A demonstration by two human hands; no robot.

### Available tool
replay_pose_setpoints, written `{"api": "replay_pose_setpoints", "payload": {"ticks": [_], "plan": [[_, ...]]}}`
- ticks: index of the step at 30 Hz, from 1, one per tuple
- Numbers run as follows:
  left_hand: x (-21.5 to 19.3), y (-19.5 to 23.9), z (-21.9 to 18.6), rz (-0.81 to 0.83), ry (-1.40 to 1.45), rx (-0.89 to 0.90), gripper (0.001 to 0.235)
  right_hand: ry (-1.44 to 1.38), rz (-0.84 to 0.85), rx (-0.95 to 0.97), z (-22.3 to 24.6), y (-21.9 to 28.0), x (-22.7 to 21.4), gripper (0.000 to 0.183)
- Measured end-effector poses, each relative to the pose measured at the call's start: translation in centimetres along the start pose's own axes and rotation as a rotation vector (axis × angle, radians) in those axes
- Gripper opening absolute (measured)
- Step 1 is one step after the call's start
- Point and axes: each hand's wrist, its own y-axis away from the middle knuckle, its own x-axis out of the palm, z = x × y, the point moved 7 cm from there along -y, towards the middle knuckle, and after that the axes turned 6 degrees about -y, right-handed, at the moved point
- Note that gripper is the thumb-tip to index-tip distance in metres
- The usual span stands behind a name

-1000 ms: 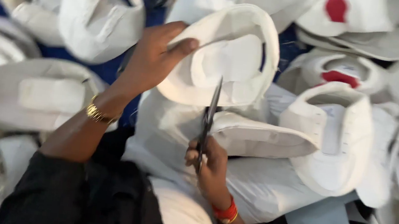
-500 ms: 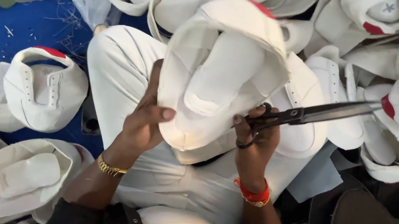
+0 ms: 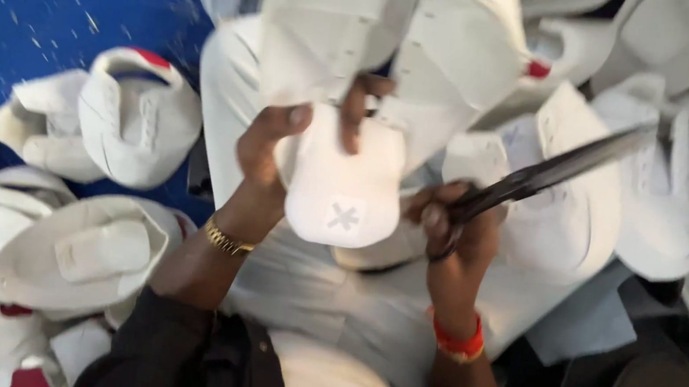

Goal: The person uses scissors to trim excess material or threads from a pile of white shoe uppers.

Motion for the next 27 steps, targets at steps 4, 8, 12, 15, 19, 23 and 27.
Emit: {"api": "replay_pose_setpoints", "payload": {"ticks": [4,8,12,15,19,23,27], "plan": [[-1.3,-0.1,-5.4,-0.176,-0.199,0.135,0.063,0.23,0.27,0.044,-0.6,0.1,2.3,0.028],[-2.3,1.2,-8.6,-0.189,-0.466,0.36,0.048,0.788,0.454,-0.105,-0.6,0.5,5.3,0.057],[-2.4,1.9,-9.1,-0.276,-0.502,0.419,0.065,0.763,0.462,0.233,-3.7,1.9,4.1,0.037],[-2.4,1.4,-9.1,-0.086,-0.487,0.424,0.046,0.593,0.404,0.181,-4.4,1.4,4.1,0.021],[-2.8,1.0,-8.4,-0.094,-0.481,0.376,0.075,0.391,0.318,0.262,-4.7,2.4,2.1,0.03],[-2.0,0.8,-8.4,-0.084,-0.754,0.404,0.093,-0.274,0.598,0.428,-0.9,3.6,6.4,0.065],[-1.9,1.0,-8.8,-0.078,-0.838,0.469,0.1,-0.422,0.792,0.647,-1.5,5.6,7.2,0.073]]}}
